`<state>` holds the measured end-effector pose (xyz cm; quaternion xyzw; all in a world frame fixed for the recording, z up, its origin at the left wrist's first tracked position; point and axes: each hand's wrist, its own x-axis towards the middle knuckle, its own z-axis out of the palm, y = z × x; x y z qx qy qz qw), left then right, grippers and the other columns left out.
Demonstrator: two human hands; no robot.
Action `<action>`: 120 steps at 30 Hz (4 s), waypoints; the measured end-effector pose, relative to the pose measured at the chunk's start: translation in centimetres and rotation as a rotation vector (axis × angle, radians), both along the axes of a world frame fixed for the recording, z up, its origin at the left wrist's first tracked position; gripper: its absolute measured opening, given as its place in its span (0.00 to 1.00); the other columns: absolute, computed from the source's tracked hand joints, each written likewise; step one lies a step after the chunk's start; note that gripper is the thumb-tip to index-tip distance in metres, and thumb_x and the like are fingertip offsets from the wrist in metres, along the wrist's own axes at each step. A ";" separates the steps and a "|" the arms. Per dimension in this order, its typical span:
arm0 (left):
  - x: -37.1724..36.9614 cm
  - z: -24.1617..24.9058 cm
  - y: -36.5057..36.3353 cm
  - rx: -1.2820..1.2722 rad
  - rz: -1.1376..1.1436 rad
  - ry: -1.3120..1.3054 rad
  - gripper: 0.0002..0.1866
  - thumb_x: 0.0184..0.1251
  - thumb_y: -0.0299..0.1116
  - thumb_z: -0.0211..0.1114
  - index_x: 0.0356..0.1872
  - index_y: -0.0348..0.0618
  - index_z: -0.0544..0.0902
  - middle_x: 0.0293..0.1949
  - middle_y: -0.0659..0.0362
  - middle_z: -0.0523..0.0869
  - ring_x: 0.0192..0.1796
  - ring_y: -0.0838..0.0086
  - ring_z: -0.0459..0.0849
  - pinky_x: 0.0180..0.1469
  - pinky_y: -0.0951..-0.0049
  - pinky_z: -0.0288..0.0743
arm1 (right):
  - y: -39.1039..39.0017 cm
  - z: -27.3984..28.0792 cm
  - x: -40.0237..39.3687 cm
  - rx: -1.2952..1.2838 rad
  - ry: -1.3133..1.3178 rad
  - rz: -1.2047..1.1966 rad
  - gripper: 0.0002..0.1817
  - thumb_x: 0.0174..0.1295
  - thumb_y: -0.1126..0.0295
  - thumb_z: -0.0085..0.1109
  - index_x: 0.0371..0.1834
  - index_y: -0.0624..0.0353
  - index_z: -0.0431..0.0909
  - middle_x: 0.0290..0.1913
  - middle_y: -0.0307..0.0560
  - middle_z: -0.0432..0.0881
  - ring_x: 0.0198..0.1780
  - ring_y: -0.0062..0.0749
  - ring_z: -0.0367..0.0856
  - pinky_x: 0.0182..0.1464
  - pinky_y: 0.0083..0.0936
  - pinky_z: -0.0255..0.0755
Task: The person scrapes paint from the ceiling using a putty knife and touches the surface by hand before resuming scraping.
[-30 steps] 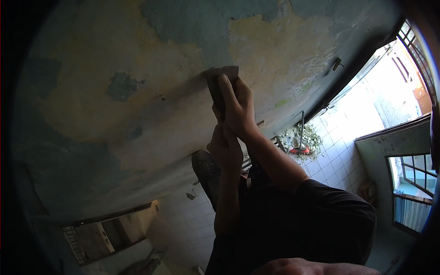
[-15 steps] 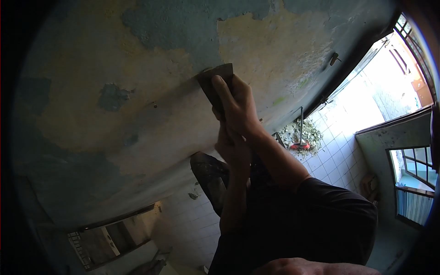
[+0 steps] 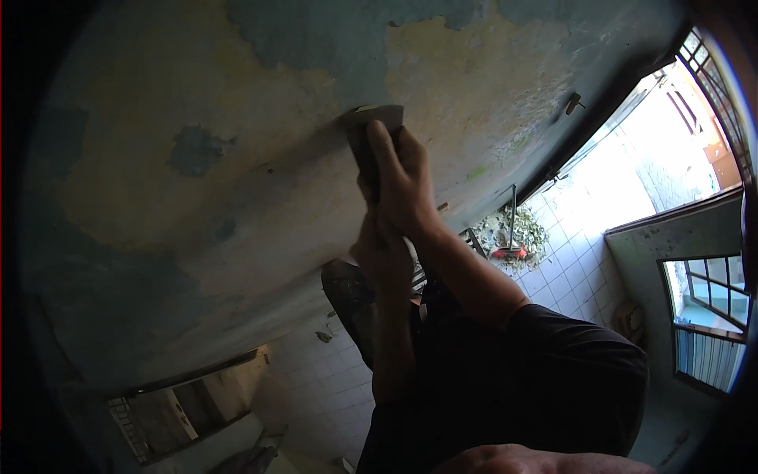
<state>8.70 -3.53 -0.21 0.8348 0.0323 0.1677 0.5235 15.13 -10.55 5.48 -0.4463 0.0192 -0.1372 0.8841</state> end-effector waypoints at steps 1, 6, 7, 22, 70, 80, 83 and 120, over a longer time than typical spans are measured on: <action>-0.3 -0.4 -1.4 -0.043 0.050 -0.017 0.21 0.79 0.37 0.56 0.59 0.28 0.83 0.43 0.35 0.90 0.48 0.55 0.93 0.46 0.59 0.84 | -0.4 0.5 -0.1 0.001 0.010 -0.004 0.20 0.79 0.55 0.56 0.47 0.66 0.77 0.23 0.38 0.77 0.18 0.19 0.74 0.19 0.20 0.66; -0.6 -0.2 -3.1 -0.191 -0.018 0.015 0.21 0.80 0.37 0.55 0.62 0.30 0.82 0.46 0.34 0.89 0.53 0.52 0.91 0.49 0.59 0.83 | -2.1 1.2 -0.4 -0.184 0.037 0.045 0.20 0.79 0.56 0.55 0.47 0.67 0.76 0.24 0.38 0.77 0.19 0.19 0.75 0.19 0.21 0.66; -0.3 -0.3 -2.6 -0.152 -0.025 -0.020 0.21 0.81 0.37 0.55 0.62 0.30 0.82 0.46 0.35 0.89 0.52 0.52 0.91 0.48 0.59 0.83 | -1.8 0.9 -0.3 -0.186 0.033 0.017 0.20 0.80 0.56 0.55 0.47 0.68 0.76 0.24 0.38 0.77 0.19 0.19 0.75 0.19 0.21 0.66; 1.1 6.8 -4.1 0.046 -0.177 -0.220 0.18 0.76 0.38 0.66 0.28 0.37 0.78 0.19 0.47 0.81 0.21 0.58 0.87 0.24 0.63 0.74 | -5.1 5.4 -0.7 0.168 -0.008 -0.235 0.14 0.80 0.56 0.55 0.38 0.52 0.74 0.18 0.32 0.69 0.15 0.16 0.67 0.16 0.18 0.58; 2.2 3.1 -6.9 -0.044 -0.203 -0.141 0.12 0.78 0.35 0.61 0.38 0.35 0.81 0.21 0.42 0.81 0.26 0.47 0.87 0.25 0.58 0.75 | -7.4 2.5 1.7 -0.009 -0.009 -0.168 0.15 0.81 0.58 0.52 0.38 0.56 0.74 0.20 0.33 0.70 0.15 0.16 0.66 0.15 0.17 0.58; -1.4 -2.3 -2.2 -0.153 -0.042 -0.129 0.21 0.82 0.41 0.55 0.57 0.30 0.82 0.33 0.41 0.89 0.34 0.56 0.93 0.34 0.64 0.81 | -2.2 0.0 -0.9 0.005 0.060 0.120 0.18 0.80 0.57 0.55 0.47 0.66 0.75 0.27 0.38 0.76 0.21 0.17 0.72 0.21 0.20 0.65; -1.5 -1.1 -1.9 -0.127 0.016 -0.145 0.21 0.82 0.41 0.55 0.55 0.29 0.82 0.35 0.40 0.89 0.35 0.59 0.93 0.34 0.65 0.81 | -1.5 0.2 -0.9 -0.043 0.063 0.133 0.19 0.80 0.57 0.55 0.49 0.66 0.75 0.27 0.38 0.77 0.22 0.17 0.73 0.22 0.20 0.66; -1.1 -0.4 -2.8 -0.103 0.088 -0.052 0.18 0.82 0.41 0.55 0.48 0.34 0.84 0.30 0.42 0.88 0.32 0.52 0.92 0.33 0.58 0.81 | -1.8 0.6 -0.3 -0.062 0.024 0.170 0.18 0.80 0.57 0.55 0.47 0.65 0.74 0.27 0.38 0.75 0.21 0.18 0.73 0.21 0.19 0.66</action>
